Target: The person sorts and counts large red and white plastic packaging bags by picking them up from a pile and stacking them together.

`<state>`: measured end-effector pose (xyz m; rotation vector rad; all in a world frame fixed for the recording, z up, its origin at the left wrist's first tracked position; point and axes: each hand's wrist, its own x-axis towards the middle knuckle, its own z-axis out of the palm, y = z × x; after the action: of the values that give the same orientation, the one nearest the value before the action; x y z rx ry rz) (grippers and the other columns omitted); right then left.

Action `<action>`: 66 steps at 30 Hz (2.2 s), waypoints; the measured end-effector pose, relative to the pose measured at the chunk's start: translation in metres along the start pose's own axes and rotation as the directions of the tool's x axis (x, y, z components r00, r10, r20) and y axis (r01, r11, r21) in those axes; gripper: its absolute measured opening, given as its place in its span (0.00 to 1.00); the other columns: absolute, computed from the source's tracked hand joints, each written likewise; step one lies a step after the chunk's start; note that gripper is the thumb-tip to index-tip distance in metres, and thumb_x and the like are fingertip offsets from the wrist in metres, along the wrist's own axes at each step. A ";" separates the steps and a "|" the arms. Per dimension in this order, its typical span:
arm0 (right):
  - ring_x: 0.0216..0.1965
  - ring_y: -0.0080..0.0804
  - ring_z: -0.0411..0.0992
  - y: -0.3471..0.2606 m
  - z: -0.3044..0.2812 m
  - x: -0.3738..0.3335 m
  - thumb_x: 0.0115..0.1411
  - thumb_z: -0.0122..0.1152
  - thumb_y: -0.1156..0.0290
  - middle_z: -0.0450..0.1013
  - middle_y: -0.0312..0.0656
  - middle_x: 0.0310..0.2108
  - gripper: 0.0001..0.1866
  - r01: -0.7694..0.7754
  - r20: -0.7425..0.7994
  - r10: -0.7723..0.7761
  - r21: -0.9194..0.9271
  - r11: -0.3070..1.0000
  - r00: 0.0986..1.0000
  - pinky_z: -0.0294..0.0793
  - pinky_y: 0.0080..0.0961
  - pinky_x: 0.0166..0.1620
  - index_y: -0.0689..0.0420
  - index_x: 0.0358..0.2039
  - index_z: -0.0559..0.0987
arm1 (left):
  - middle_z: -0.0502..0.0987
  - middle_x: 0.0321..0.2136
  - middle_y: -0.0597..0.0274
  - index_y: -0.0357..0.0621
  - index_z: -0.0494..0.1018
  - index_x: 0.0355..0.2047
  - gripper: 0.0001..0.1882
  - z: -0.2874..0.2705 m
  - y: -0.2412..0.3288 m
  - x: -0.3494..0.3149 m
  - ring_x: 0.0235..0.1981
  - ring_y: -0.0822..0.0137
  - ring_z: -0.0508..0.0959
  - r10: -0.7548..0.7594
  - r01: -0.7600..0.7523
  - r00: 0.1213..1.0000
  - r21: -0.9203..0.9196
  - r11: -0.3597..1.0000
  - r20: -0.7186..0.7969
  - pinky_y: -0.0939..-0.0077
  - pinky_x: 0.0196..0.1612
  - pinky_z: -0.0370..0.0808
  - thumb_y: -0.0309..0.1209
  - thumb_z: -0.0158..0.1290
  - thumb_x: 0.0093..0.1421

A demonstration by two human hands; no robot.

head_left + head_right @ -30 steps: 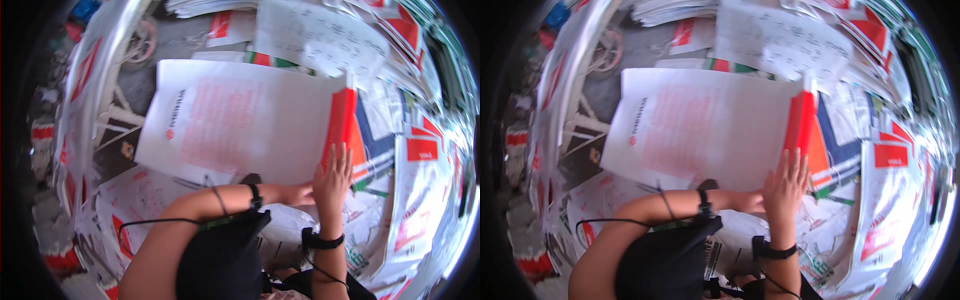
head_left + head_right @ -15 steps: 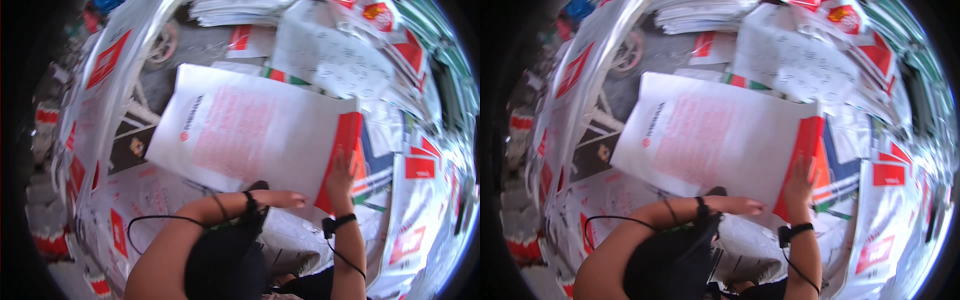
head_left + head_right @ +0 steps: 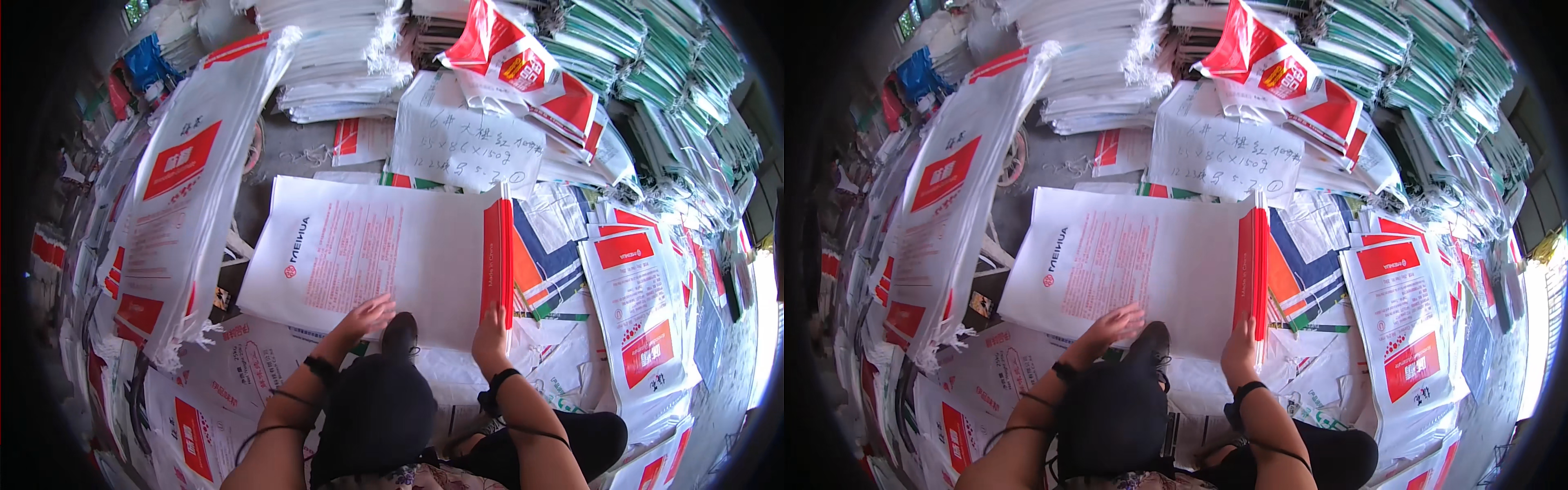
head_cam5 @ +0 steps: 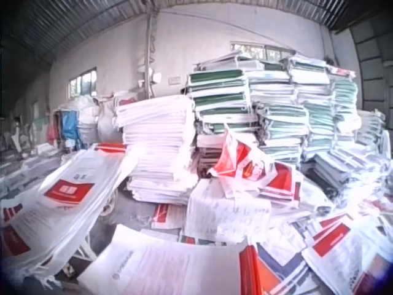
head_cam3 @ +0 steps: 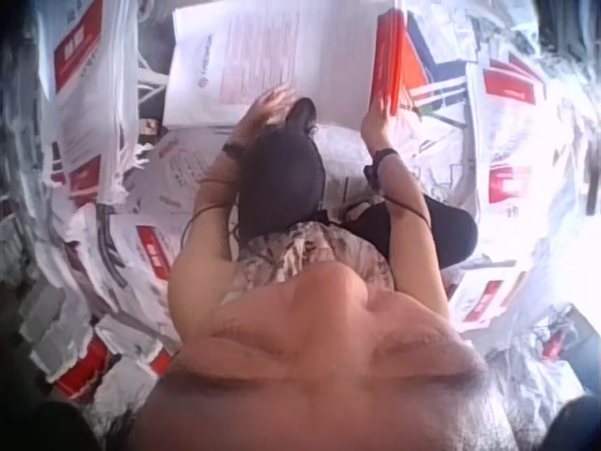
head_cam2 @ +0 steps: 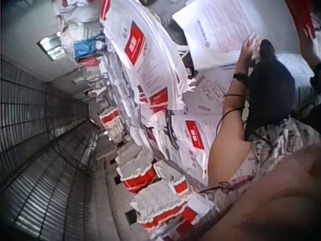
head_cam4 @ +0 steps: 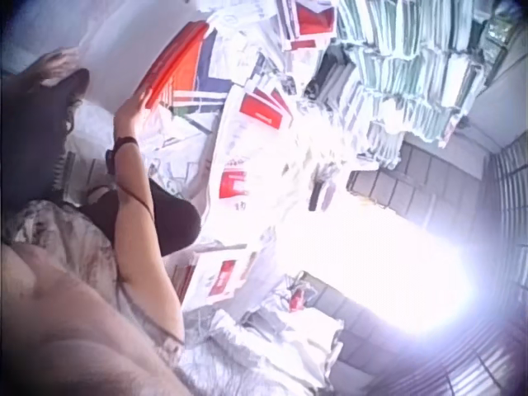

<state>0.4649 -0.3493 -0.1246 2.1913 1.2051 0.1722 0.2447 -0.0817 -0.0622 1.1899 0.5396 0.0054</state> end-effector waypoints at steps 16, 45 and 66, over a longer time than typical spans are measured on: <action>0.51 0.52 0.77 0.112 -0.050 -0.001 0.64 0.54 0.57 0.78 0.56 0.48 0.21 0.249 -0.031 -0.308 0.667 0.703 0.951 0.75 0.44 0.54 0.57 0.49 0.81 | 0.81 0.49 0.53 0.38 0.74 0.57 0.22 -0.089 -0.138 -0.308 0.51 0.63 0.80 0.202 0.202 0.673 0.440 0.875 -0.711 0.71 0.56 0.74 0.35 0.54 0.66; 0.43 0.47 0.78 0.199 0.042 -0.064 0.68 0.51 0.63 0.79 0.49 0.44 0.15 0.008 0.178 -0.239 0.786 0.618 0.955 0.79 0.40 0.43 0.59 0.45 0.80 | 0.80 0.50 0.43 0.39 0.77 0.53 0.25 -0.082 -0.281 -0.539 0.54 0.51 0.78 -0.143 0.580 0.390 0.123 0.805 -0.910 0.66 0.59 0.72 0.45 0.56 0.63; 0.43 0.42 0.78 0.210 0.090 -0.063 0.69 0.51 0.62 0.79 0.47 0.44 0.17 -0.455 0.423 -0.194 0.873 -0.177 0.885 0.79 0.36 0.43 0.60 0.47 0.79 | 0.81 0.37 0.62 0.43 0.77 0.54 0.25 -0.126 -0.264 -0.655 0.35 0.68 0.77 -0.651 0.733 0.372 -0.221 0.643 -0.662 0.70 0.43 0.76 0.39 0.61 0.58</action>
<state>0.6151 -0.5228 -0.0639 3.3094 0.6980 -1.8593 -0.4504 -0.2583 -0.0679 0.9420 1.7527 -0.3296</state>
